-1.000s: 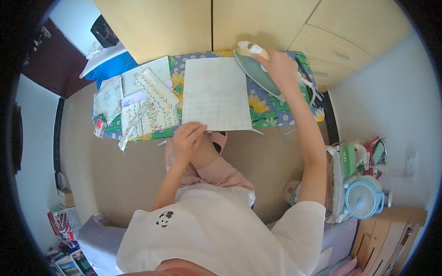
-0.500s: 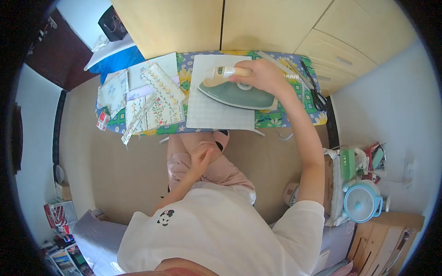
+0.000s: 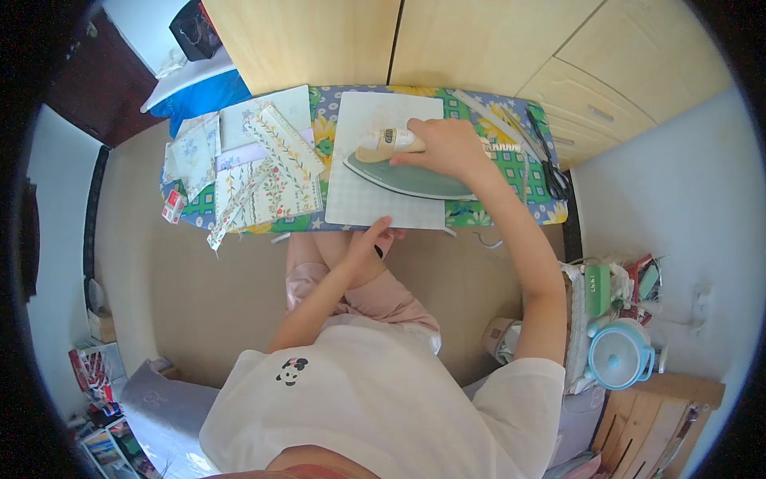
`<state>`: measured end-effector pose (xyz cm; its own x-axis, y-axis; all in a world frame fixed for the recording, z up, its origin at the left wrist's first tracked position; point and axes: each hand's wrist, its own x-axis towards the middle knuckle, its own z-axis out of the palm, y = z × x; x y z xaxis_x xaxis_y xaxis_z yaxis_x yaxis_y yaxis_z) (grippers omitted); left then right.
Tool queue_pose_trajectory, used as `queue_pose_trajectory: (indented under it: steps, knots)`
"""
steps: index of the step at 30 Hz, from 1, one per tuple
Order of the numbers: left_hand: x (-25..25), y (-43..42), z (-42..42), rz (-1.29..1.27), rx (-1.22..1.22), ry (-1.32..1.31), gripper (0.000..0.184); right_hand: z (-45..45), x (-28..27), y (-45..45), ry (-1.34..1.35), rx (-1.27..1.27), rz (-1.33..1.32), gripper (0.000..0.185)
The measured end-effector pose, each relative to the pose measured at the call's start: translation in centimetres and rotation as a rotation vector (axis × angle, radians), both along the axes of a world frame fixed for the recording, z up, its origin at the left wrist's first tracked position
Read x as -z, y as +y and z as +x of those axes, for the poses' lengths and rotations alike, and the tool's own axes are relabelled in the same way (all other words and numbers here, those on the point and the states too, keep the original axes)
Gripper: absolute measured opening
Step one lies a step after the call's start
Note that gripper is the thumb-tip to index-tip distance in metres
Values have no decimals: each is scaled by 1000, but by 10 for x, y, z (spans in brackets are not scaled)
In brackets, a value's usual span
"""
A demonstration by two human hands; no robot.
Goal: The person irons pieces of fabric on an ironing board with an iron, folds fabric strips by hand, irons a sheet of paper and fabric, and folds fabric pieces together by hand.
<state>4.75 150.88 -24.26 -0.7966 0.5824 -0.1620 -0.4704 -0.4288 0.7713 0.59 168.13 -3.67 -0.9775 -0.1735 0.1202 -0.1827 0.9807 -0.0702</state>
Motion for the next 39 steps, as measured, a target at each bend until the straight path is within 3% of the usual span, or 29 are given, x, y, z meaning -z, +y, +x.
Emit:
queue_pose_trajectory:
  steps: [2,6,8,21,23,28,39]
  knots:
    - [4,-1,-3,21,30,146,24,-1,2,-1,-29,18,47,52]
    - [4,0,-2,-13,41,14,23,-3,9,2,80,-5,71,55]
    - [11,3,0,111,-1,-87,23,-6,11,5,118,-24,65,55]
    - [-4,0,5,32,-17,-20,24,-55,16,24,198,61,97,59]
    - [-11,1,7,16,-47,-60,16,-64,15,28,215,65,111,60]
    - [-20,0,9,8,-54,-83,14,-86,10,34,109,172,126,68]
    - [-16,1,8,-14,-92,-28,12,-109,11,45,146,141,134,64]
